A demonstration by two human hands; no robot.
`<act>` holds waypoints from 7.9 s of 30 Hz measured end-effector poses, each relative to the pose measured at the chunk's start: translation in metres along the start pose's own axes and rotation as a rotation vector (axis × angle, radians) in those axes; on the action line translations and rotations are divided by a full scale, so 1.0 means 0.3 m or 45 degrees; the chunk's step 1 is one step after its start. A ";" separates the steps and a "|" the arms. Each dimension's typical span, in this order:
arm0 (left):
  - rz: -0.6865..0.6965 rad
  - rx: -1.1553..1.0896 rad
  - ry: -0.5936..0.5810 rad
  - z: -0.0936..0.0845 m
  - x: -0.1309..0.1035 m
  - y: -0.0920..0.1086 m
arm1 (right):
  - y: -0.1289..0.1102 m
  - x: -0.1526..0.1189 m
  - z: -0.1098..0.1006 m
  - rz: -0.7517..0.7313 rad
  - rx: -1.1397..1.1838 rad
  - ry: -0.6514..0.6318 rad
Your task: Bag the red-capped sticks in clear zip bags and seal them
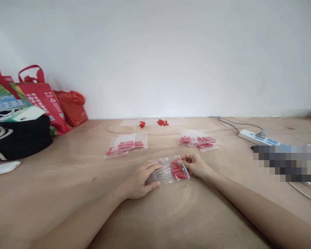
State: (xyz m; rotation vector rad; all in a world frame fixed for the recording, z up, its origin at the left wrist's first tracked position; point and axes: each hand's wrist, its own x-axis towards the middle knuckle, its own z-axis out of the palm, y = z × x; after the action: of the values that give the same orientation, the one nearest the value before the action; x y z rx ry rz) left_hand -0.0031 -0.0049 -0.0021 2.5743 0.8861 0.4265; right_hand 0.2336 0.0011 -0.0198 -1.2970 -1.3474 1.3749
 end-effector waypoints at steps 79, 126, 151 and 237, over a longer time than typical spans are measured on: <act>0.475 0.941 0.552 0.019 0.224 -0.159 | 0.017 0.160 0.014 -1.292 -1.545 0.745; 0.737 0.886 0.845 -0.001 0.211 -0.161 | -0.018 0.181 -0.038 -2.036 -1.989 0.596; 0.005 0.567 0.221 0.048 0.228 -0.140 | 0.009 0.166 -0.161 -1.209 -1.748 0.577; 0.646 0.738 0.329 0.084 0.254 -0.058 | 0.006 0.084 -0.067 -1.471 -1.905 0.365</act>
State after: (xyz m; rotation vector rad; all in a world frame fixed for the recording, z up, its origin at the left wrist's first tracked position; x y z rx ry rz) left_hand 0.0555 0.0499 -0.0201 3.3491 0.4586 0.7476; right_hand 0.2497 0.0290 -0.0232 -0.9720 -2.3542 -0.7855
